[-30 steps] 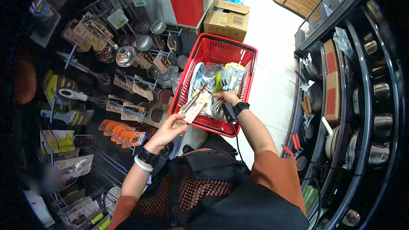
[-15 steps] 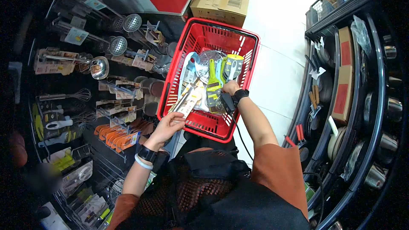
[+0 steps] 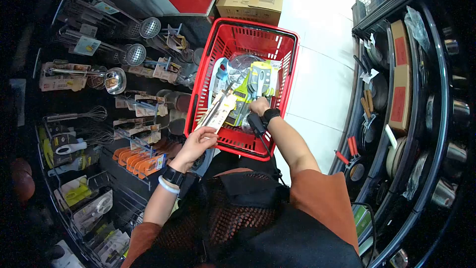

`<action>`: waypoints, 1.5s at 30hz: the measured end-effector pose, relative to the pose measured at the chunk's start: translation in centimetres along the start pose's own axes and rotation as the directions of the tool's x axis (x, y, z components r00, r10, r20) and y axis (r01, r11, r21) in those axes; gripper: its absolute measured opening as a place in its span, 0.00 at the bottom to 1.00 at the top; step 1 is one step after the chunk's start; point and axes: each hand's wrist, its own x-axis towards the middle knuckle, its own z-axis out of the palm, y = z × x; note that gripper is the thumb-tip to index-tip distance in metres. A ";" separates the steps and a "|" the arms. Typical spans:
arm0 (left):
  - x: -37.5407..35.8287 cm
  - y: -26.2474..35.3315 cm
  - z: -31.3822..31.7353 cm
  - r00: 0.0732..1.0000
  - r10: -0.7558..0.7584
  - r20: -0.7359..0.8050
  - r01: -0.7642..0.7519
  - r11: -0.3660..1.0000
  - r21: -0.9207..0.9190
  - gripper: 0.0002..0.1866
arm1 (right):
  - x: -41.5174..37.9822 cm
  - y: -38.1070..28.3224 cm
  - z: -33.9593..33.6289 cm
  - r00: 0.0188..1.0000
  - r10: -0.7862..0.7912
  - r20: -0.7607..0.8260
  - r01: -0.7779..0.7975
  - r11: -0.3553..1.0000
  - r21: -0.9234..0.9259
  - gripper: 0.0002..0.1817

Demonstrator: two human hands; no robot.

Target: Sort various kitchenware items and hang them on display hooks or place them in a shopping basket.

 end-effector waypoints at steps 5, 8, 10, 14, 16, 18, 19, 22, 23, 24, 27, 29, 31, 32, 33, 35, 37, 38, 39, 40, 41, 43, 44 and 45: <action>-1.5 -0.2 -1.6 1.000 0.018 -0.019 -0.018 1.000 -0.017 0.15 | -0.2 1.8 -1.1 0.992 0.065 -0.104 -0.062 0.998 0.028 0.18; -1.8 -0.5 -2.5 1.000 0.012 -0.016 -0.013 0.999 -0.044 0.15 | -1.8 1.1 -1.1 0.958 0.072 -0.276 -0.066 0.997 0.033 0.23; -2.0 -0.5 -2.7 1.000 0.006 -0.016 -0.007 0.999 -0.047 0.15 | -1.7 1.2 -0.2 0.908 0.118 -0.403 -0.093 0.992 0.082 0.25; -2.3 -0.4 -3.9 0.995 0.094 -0.034 -0.095 0.995 -0.035 0.16 | -2.4 1.3 1.0 0.844 -0.201 -0.498 0.085 0.965 -0.247 0.33; -2.8 -0.1 -4.6 0.987 0.158 -0.033 -0.160 0.986 -0.048 0.15 | -5.0 -1.1 1.0 0.827 -0.185 -0.530 0.103 0.978 -0.181 0.35; -3.9 1.8 -5.3 0.979 0.196 -0.049 -0.198 0.979 -0.042 0.15 | -7.9 -4.2 0.1 0.809 -0.212 -0.548 0.112 0.971 -0.210 0.37; -4.2 2.4 -5.6 0.971 0.228 -0.069 -0.231 0.972 -0.041 0.15 | -8.4 -5.1 0.0 0.794 -0.270 -0.545 0.162 0.958 -0.238 0.37; -5.0 4.4 -7.3 0.913 0.361 -0.192 -0.370 0.929 -0.014 0.15 | -10.4 -8.1 -0.6 0.782 -0.385 -0.491 0.302 0.922 -0.242 0.37; -5.1 4.8 -7.9 0.881 0.406 -0.245 -0.419 0.908 -0.003 0.15 | -11.1 -9.3 -0.7 0.784 -0.441 -0.437 0.387 0.897 -0.212 0.37; -5.3 5.4 -8.6 0.867 0.406 -0.287 -0.433 0.900 -0.035 0.15 | -11.7 -10.3 -0.6 0.759 -0.489 -0.430 0.457 0.870 -0.185 0.36; -5.5 6.8 -10.6 0.751 0.478 -0.456 -0.534 0.845 0.007 0.16 | -13.9 -13.4 0.0 0.646 -0.652 -0.397 0.624 0.750 -0.217 0.34; -5.5 8.4 -12.1 0.589 0.524 -0.615 -0.572 0.808 0.142 0.22 | -15.4 -15.1 0.4 0.618 -0.703 -0.353 0.685 0.701 -0.197 0.32; -5.9 11.3 -13.7 0.336 0.564 -0.754 -0.526 0.777 0.347 0.29 | -17.1 -16.7 0.7 0.571 -0.760 -0.310 0.761 0.632 -0.146 0.32; -5.8 12.6 -14.8 0.233 0.617 -0.751 -0.522 0.732 0.439 0.32 | -17.7 -17.3 1.1 0.544 -0.782 -0.304 0.775 0.608 -0.174 0.31; -5.7 13.8 -15.8 0.130 0.665 -0.736 -0.506 0.683 0.527 0.34 | -18.2 -18.0 1.2 0.543 -0.795 -0.271 0.792 0.592 -0.148 0.31; -4.9 16.2 -17.5 0.042 0.678 -0.734 -0.524 0.641 0.562 0.39 | -18.5 -19.3 2.0 0.495 -0.831 -0.254 0.831 0.539 -0.140 0.31; -3.3 17.8 -19.3 -0.008 0.655 -0.755 -0.606 0.598 0.525 0.40 | -19.6 -20.7 2.6 0.465 -0.850 -0.249 0.853 0.505 -0.129 0.31; -2.5 18.0 -20.7 -0.068 0.658 -0.750 -0.566 0.594 0.572 0.41 | -20.4 -21.2 2.7 0.473 -0.849 -0.237 0.853 0.508 -0.118 0.31; -3.6 19.5 -19.3 -0.157 0.594 -0.789 -0.300 0.732 0.611 0.40 | -21.0 -21.6 2.7 0.481 -0.848 -0.224 0.852 0.512 -0.107 0.31; -3.4 19.9 -19.8 -0.161 0.576 -0.801 -0.346 0.727 0.593 0.40 | -21.3 -21.9 2.7 0.462 -0.859 -0.221 0.861 0.494 -0.118 0.31; -3.2 20.0 -21.0 -0.165 0.558 -0.813 -0.388 0.721 0.574 0.41 | -21.6 -22.0 2.8 0.444 -0.870 -0.215 0.870 0.476 -0.127 0.32; -3.0 20.7 -22.2 -0.132 0.606 -0.784 -0.519 0.632 0.575 0.34 | -21.9 -22.1 2.9 0.429 -0.881 -0.201 0.882 0.457 -0.117 0.31; -2.8 20.4 -22.4 -0.086 0.641 -0.762 -0.650 0.544 0.531 0.32 | -21.9 -22.2 2.9 0.437 -0.879 -0.192 0.880 0.462 -0.113 0.31; -3.2 20.5 -21.9 -0.043 0.680 -0.732 -0.765 0.449 0.462 0.30 | -22.3 -22.6 2.7 0.447 -0.876 -0.182 0.876 0.470 -0.109 0.31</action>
